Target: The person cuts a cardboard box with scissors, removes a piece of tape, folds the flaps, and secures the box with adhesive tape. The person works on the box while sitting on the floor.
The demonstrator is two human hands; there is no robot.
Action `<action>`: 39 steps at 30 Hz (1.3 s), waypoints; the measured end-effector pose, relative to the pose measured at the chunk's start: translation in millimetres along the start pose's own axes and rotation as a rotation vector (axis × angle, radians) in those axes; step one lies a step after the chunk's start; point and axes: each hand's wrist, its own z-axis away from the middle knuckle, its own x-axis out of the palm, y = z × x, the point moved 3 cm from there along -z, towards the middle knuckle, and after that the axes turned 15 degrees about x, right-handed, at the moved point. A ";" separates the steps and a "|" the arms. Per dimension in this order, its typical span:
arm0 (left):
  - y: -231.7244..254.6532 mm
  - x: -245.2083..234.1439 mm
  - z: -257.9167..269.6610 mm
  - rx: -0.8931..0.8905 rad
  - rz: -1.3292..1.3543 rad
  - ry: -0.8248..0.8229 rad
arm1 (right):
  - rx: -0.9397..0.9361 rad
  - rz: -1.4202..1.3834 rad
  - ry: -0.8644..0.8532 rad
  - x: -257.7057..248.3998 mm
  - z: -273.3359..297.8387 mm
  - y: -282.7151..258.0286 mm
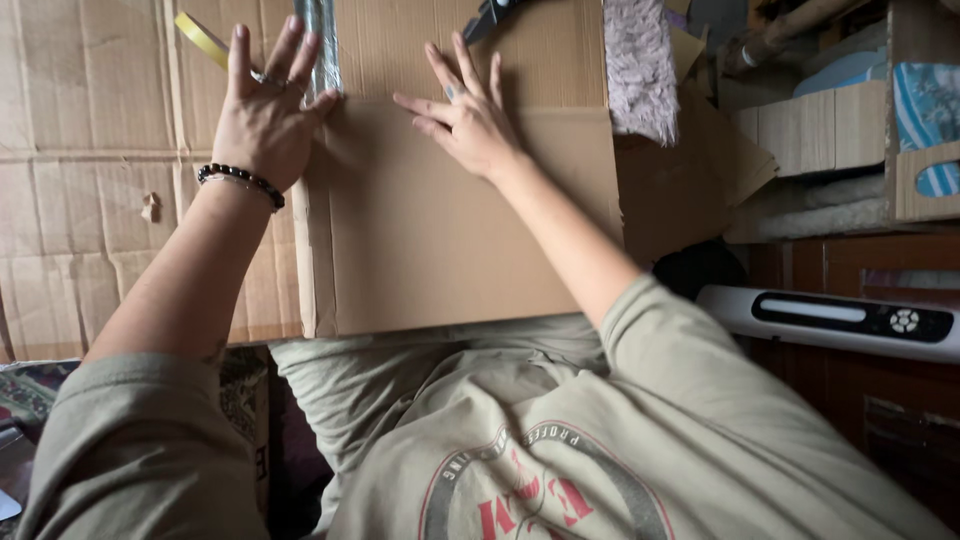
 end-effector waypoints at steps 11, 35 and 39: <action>9.8 3.6 3.8 -0.082 -0.013 0.044 | -0.222 -0.038 0.117 -1.2 -9.6 17.0; -3.8 21.0 23.7 -0.304 0.674 0.275 | 0.068 -0.125 0.245 -31.6 -26.5 31.9; -18.4 24.5 42.9 -0.409 0.818 0.451 | -0.027 -0.150 0.368 -59.4 -74.6 93.5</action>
